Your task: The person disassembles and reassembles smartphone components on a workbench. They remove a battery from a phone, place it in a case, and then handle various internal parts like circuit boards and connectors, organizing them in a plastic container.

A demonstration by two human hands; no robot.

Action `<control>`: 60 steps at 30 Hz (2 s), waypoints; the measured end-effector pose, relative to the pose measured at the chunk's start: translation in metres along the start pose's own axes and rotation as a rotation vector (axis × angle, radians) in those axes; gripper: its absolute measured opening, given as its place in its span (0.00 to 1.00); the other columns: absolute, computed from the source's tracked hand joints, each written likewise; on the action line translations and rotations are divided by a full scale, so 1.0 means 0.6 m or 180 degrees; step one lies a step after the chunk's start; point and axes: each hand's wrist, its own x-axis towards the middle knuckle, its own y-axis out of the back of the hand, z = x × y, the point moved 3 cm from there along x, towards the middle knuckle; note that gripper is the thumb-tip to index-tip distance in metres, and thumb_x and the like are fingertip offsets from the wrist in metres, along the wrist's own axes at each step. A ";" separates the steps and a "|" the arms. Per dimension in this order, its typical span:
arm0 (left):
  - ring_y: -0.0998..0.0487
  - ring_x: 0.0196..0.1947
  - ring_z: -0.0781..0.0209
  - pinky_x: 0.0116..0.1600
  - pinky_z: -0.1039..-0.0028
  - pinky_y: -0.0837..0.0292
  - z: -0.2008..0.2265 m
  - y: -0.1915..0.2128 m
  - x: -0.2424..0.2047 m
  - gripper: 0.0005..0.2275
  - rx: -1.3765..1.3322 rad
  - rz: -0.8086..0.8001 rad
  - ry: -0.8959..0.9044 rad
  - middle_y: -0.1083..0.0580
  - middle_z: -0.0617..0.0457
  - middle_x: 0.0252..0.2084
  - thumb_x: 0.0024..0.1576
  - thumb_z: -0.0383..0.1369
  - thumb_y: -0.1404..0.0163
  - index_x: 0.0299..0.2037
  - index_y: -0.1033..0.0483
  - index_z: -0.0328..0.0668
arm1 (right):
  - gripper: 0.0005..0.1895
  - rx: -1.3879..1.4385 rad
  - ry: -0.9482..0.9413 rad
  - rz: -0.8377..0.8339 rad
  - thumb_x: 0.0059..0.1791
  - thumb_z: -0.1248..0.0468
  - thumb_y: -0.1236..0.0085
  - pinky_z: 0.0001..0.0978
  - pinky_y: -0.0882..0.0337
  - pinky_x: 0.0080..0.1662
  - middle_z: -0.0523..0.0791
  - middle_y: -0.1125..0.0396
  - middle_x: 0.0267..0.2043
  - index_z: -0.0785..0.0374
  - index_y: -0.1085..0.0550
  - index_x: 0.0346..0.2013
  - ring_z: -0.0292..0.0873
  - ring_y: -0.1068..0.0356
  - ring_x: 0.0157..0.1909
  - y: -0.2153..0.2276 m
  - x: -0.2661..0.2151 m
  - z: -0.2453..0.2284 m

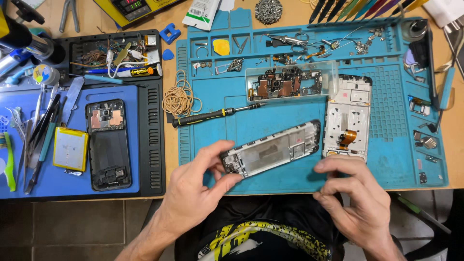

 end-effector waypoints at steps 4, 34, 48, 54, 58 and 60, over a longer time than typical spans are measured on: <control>0.22 0.33 0.67 0.45 0.78 0.18 0.022 -0.017 -0.013 0.27 -0.1228 0.0227 0.0860 0.24 0.56 0.33 0.55 0.25 0.30 0.66 0.21 0.40 | 0.06 -0.0362 0.0214 -0.0106 0.54 0.70 0.36 0.44 0.23 0.59 0.54 0.23 0.52 0.63 0.26 0.35 0.54 0.22 0.53 -0.008 0.034 -0.033; 0.35 0.18 0.75 0.32 0.84 0.30 0.049 -0.130 -0.085 0.22 0.0124 0.1534 0.1214 0.33 0.64 0.13 0.42 0.39 0.20 0.44 0.16 0.47 | 0.16 0.3445 -0.2556 -0.0389 0.59 0.66 0.42 0.31 0.30 0.14 0.72 0.17 0.36 0.83 0.20 0.42 0.64 0.14 0.24 -0.042 0.011 0.032; 0.18 0.21 0.58 0.20 0.66 0.31 0.088 -0.125 -0.035 0.22 0.1555 0.0168 0.0067 0.16 0.62 0.39 0.64 0.54 0.40 0.57 0.21 0.48 | 0.16 0.2726 -0.2379 -0.0402 0.60 0.67 0.48 0.28 0.28 0.16 0.65 0.15 0.33 0.81 0.19 0.45 0.53 0.15 0.21 -0.018 0.034 0.021; 0.15 0.28 0.58 0.19 0.63 0.29 0.088 -0.114 -0.027 0.24 0.1595 -0.0004 -0.0218 0.16 0.61 0.46 0.63 0.53 0.37 0.58 0.24 0.44 | 0.12 0.1838 -0.2083 -0.0210 0.59 0.68 0.44 0.22 0.37 0.16 0.57 0.17 0.26 0.75 0.17 0.39 0.45 0.19 0.15 -0.007 0.036 0.018; 0.26 0.20 0.69 0.29 0.71 0.27 0.080 -0.063 0.010 0.18 0.0664 -0.0425 -0.0046 0.28 0.67 0.25 0.63 0.47 0.36 0.57 0.21 0.48 | 0.10 0.0885 -0.1494 -0.0356 0.57 0.65 0.38 0.18 0.22 0.28 0.41 0.18 0.23 0.63 0.18 0.31 0.30 0.23 0.15 -0.005 0.051 -0.011; 0.29 0.23 0.71 0.33 0.77 0.29 0.080 -0.043 0.041 0.12 -0.0342 -0.0569 0.0182 0.21 0.62 0.33 0.67 0.36 0.42 0.56 0.20 0.43 | 0.09 0.0539 -0.1254 -0.0625 0.56 0.63 0.37 0.15 0.30 0.28 0.33 0.23 0.20 0.57 0.16 0.32 0.24 0.31 0.16 -0.010 0.057 -0.020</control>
